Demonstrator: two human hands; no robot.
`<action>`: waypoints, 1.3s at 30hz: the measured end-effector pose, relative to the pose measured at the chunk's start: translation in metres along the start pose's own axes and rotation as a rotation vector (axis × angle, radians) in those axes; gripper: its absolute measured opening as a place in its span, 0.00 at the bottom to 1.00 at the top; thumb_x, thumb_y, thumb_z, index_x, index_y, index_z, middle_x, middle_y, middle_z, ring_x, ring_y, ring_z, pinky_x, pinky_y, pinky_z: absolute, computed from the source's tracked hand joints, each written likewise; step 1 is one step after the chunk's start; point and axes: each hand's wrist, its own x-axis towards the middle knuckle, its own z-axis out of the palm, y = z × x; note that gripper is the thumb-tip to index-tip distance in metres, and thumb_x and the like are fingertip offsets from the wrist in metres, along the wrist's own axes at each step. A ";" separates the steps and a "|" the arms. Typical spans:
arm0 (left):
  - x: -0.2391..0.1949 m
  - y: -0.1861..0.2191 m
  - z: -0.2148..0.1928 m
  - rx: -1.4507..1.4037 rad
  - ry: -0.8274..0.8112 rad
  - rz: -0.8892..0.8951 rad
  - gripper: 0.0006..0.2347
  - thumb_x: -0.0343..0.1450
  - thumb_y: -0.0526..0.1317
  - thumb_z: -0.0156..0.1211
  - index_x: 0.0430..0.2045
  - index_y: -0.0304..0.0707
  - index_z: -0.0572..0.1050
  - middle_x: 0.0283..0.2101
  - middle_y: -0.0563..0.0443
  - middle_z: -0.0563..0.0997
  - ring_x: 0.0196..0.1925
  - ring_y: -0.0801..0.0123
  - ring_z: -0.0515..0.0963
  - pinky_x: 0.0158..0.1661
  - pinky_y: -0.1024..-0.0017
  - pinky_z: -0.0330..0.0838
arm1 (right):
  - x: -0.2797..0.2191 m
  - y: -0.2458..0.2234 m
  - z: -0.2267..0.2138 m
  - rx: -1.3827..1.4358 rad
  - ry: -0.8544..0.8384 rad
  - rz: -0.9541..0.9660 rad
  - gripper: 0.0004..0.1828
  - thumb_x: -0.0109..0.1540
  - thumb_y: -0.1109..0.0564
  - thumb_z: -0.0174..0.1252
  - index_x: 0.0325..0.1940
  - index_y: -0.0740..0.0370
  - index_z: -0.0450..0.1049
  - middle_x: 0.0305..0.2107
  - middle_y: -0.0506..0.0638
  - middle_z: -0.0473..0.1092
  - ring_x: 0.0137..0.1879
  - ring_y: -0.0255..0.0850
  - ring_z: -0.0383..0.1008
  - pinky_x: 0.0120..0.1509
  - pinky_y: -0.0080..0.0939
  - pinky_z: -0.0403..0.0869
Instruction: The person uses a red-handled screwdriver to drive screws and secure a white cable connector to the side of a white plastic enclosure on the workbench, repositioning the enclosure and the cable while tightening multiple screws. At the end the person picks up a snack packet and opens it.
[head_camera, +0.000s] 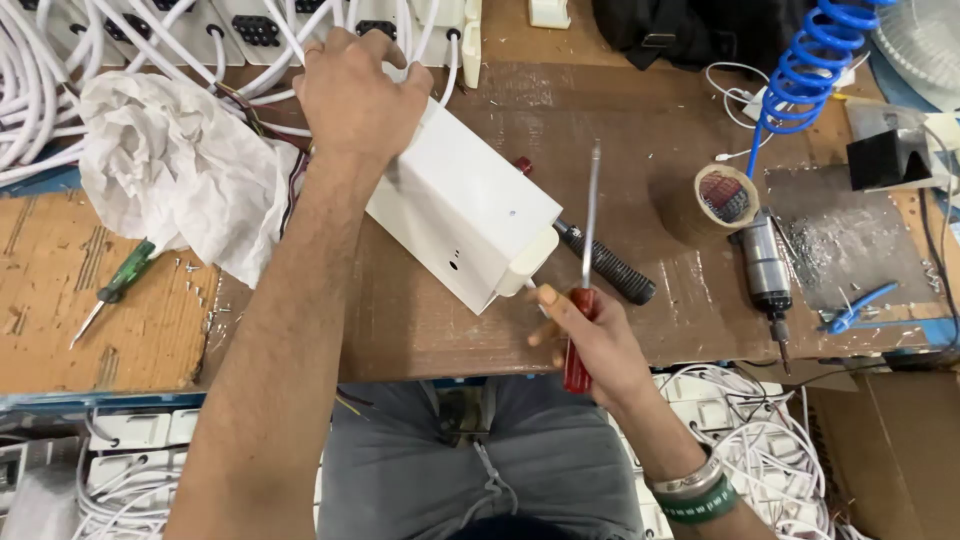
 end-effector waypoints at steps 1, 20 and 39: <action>0.001 -0.002 0.000 -0.001 -0.003 0.002 0.10 0.63 0.48 0.69 0.27 0.43 0.85 0.36 0.42 0.80 0.37 0.49 0.76 0.36 0.52 0.71 | -0.001 0.000 -0.001 0.003 0.003 0.001 0.23 0.58 0.50 0.63 0.42 0.78 0.72 0.46 0.65 0.79 0.29 0.41 0.78 0.20 0.30 0.69; -0.055 0.008 -0.013 -0.476 -0.029 -0.577 0.25 0.73 0.63 0.54 0.46 0.39 0.75 0.46 0.34 0.82 0.55 0.40 0.79 0.57 0.51 0.70 | 0.028 0.018 0.039 -0.233 0.458 -0.458 0.32 0.38 0.49 0.86 0.19 0.59 0.65 0.11 0.51 0.64 0.19 0.39 0.66 0.25 0.35 0.67; -0.069 0.002 0.040 -0.026 -0.158 0.025 0.17 0.68 0.51 0.74 0.33 0.32 0.82 0.27 0.46 0.84 0.25 0.59 0.82 0.38 0.60 0.78 | -0.050 0.015 -0.053 -0.624 0.129 0.067 0.21 0.59 0.47 0.66 0.31 0.70 0.76 0.20 0.54 0.80 0.22 0.41 0.81 0.25 0.35 0.74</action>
